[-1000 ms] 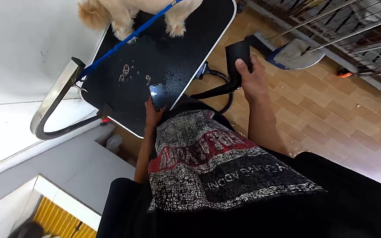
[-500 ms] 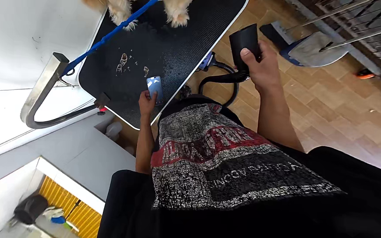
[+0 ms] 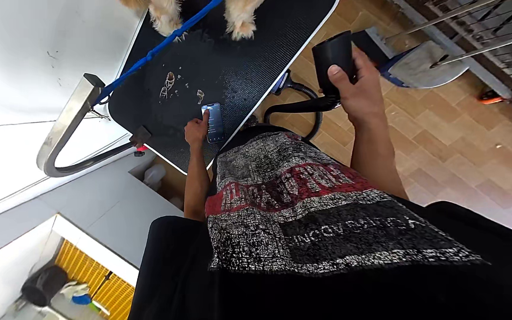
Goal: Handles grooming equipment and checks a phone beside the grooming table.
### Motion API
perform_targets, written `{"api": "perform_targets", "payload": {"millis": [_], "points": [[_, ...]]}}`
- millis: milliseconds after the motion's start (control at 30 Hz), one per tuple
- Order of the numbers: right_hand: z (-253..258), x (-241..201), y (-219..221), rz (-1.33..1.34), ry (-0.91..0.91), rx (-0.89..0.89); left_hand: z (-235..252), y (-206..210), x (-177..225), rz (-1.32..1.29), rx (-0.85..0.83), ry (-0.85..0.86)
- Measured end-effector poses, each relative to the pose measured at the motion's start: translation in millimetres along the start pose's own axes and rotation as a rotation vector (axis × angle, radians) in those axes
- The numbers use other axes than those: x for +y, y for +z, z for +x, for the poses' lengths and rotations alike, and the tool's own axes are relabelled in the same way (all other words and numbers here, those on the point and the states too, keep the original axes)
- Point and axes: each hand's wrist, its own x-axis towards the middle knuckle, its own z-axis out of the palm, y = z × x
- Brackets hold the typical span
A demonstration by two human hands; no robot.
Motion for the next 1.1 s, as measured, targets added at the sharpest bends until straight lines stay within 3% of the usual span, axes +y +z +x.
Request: {"api": "perform_targets", "payload": {"millis": [167,333,433,1100], "points": [[-2,-5,12,0.059,-0.003,0.037,8,-3,-6,-0.066,-0.053,0.026],[-5,-10,16,0.075,-0.021,0.039,10,2,-44,-0.368,-0.163,0.307],[-7,-12,22,0.075,0.001,0.041,3,2,-55,-0.418,-0.201,0.386],[-34,-13,48,0.068,0.027,0.063,3,13,-56,-0.357,-0.100,0.467]]}}
